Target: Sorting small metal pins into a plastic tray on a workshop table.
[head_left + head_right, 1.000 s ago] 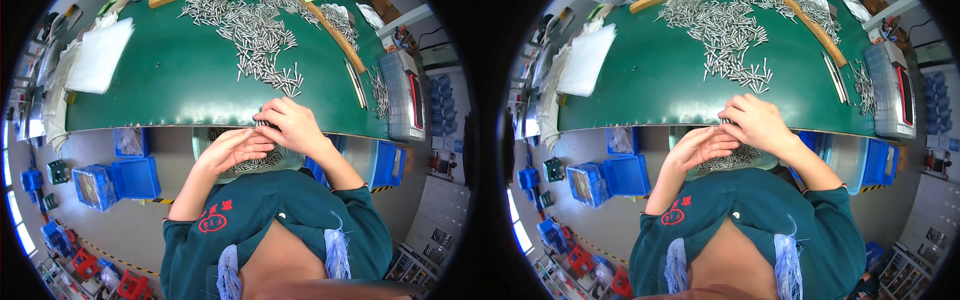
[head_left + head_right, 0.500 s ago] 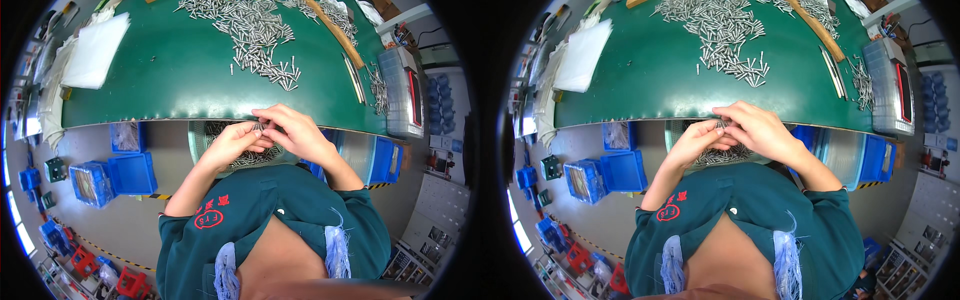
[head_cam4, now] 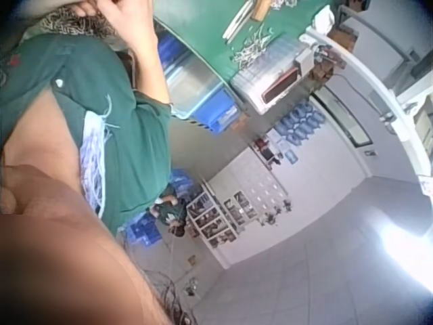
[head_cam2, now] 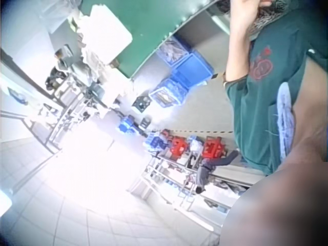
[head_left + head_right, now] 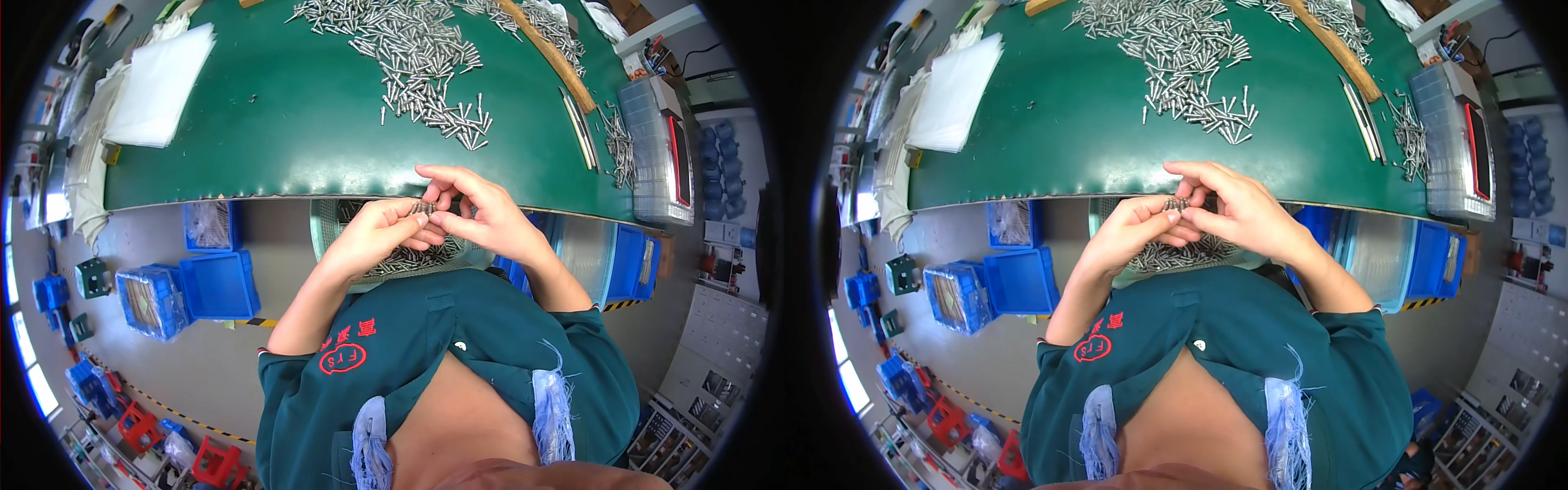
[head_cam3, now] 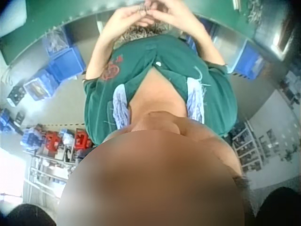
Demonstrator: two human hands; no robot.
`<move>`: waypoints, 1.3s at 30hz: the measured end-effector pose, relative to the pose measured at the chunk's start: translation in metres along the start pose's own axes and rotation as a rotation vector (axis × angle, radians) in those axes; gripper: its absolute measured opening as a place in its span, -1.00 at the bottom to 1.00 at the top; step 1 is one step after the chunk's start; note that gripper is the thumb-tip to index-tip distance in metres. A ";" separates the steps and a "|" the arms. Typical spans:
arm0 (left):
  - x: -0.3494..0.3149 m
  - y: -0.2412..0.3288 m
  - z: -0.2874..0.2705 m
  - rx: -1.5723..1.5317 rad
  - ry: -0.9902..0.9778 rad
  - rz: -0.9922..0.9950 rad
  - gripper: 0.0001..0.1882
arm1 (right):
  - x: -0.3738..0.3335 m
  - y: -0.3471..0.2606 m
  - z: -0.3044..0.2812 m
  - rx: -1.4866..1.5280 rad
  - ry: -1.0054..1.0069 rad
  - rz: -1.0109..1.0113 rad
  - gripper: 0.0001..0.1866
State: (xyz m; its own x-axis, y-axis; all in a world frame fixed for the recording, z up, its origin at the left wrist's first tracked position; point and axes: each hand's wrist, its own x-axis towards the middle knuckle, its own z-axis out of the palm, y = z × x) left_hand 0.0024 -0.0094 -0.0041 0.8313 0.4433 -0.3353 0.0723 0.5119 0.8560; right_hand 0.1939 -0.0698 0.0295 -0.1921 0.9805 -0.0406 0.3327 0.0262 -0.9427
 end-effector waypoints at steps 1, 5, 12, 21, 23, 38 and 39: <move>0.000 0.000 -0.001 -0.027 -0.010 -0.011 -0.69 | 0.000 -0.001 0.000 0.013 -0.003 0.007 -0.46; 0.001 0.000 -0.005 -0.107 -0.051 -0.063 -0.68 | 0.001 0.002 0.000 0.021 -0.013 0.000 -0.46; 0.002 -0.002 -0.005 -0.113 -0.034 -0.058 -0.70 | 0.002 0.001 0.003 -0.051 0.024 -0.009 -0.63; -0.006 0.016 -0.001 0.099 -0.028 -0.004 -0.70 | 0.004 0.011 0.009 0.390 0.128 0.151 -0.88; -0.010 0.019 -0.001 0.006 -0.058 0.038 -0.66 | 0.004 0.017 0.000 0.791 0.093 0.319 -0.84; -0.011 0.030 -0.019 0.261 0.258 0.255 -0.71 | -0.005 0.011 -0.001 0.686 -0.054 0.309 -0.80; -0.010 0.031 -0.019 0.275 0.273 0.270 -0.71 | -0.005 0.009 0.000 0.687 -0.053 0.309 -0.80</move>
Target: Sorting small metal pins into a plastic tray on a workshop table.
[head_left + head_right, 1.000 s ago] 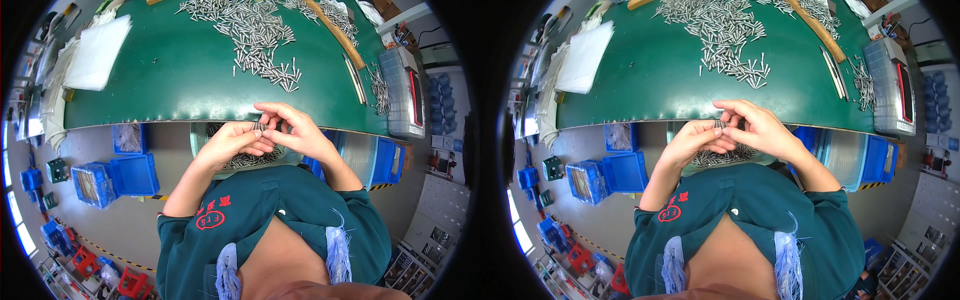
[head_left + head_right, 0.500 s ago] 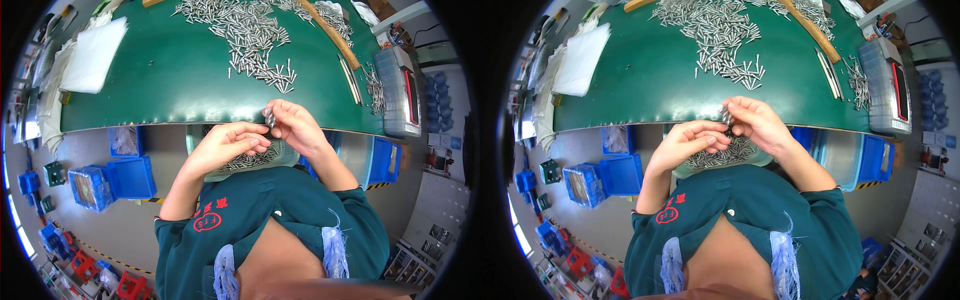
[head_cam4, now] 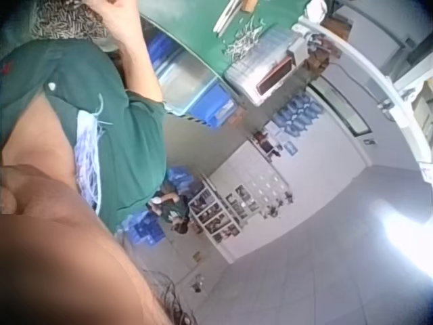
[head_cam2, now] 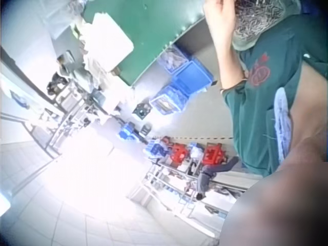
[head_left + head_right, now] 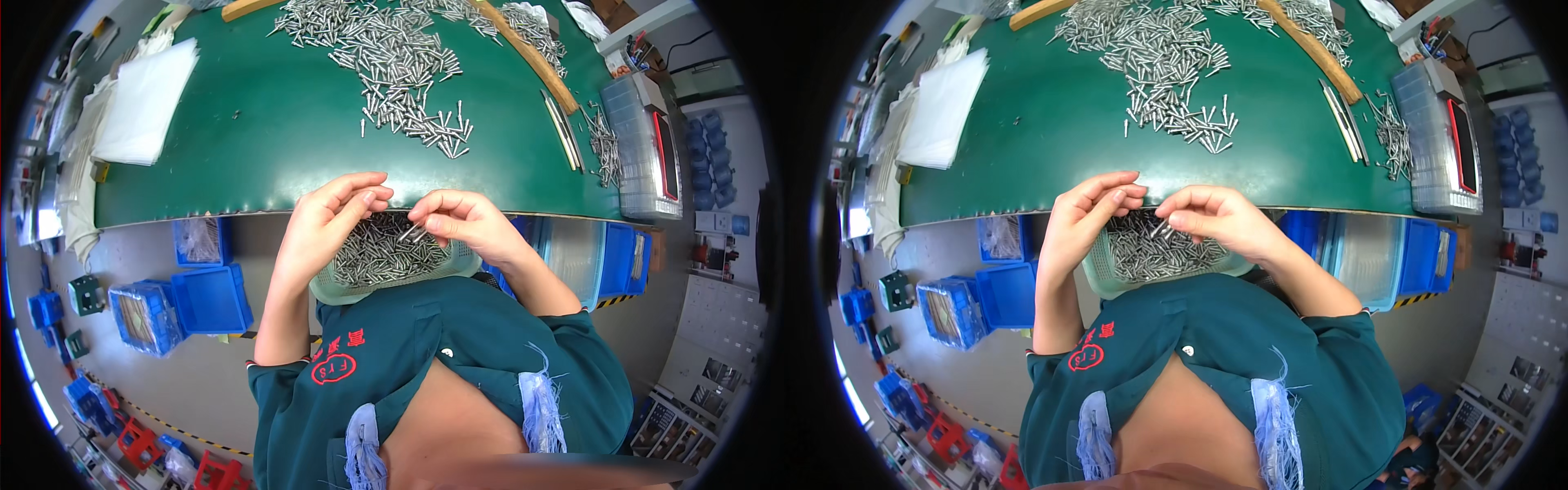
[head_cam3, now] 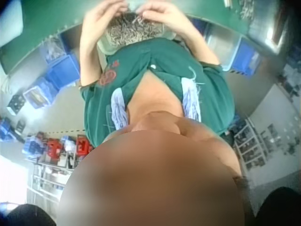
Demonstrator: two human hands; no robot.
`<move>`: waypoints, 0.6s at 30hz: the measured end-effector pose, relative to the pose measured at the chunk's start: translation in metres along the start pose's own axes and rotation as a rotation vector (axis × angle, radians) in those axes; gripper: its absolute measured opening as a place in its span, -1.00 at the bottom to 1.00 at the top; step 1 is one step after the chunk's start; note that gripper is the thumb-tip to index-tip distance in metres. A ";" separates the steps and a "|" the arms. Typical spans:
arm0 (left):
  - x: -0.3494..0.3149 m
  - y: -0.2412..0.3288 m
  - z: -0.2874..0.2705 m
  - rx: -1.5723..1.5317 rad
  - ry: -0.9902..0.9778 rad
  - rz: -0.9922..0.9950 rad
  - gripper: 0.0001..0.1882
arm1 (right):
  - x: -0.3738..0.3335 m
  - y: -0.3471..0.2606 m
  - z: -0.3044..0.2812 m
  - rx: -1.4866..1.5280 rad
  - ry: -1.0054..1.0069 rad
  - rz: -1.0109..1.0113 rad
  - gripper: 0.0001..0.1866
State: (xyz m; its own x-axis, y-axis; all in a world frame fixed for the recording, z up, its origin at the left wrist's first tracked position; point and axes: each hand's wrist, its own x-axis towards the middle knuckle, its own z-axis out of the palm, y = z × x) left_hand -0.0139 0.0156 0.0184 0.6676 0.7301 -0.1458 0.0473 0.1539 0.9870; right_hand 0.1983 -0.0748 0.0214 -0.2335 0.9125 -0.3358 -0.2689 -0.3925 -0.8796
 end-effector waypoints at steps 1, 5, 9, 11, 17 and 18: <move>0.001 0.000 0.001 0.013 0.015 0.016 -0.71 | -0.001 -0.001 0.001 -0.046 0.016 -0.024 -0.80; 0.006 0.003 0.007 0.087 0.026 0.024 -0.72 | -0.003 -0.006 -0.014 -0.203 0.182 -0.190 -0.83; 0.019 0.005 0.018 0.480 0.098 0.173 -0.75 | -0.002 -0.012 -0.042 -0.878 0.554 -0.448 -0.82; 0.037 -0.004 0.028 0.754 0.126 0.432 -0.77 | 0.001 -0.012 -0.048 -1.029 0.635 -0.433 -0.79; 0.084 -0.014 0.058 1.047 0.096 0.529 -0.73 | 0.016 -0.008 -0.051 -1.404 0.620 -0.568 -0.79; 0.085 -0.014 0.057 1.046 0.098 0.531 -0.73 | 0.017 -0.008 -0.050 -1.430 0.615 -0.583 -0.83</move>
State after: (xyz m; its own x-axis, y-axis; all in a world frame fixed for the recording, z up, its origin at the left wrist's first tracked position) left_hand 0.0842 0.0376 -0.0041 0.7293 0.5932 0.3409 0.3979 -0.7731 0.4940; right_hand 0.2437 -0.0503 0.0062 0.0568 0.9315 0.3593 0.9170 0.0936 -0.3878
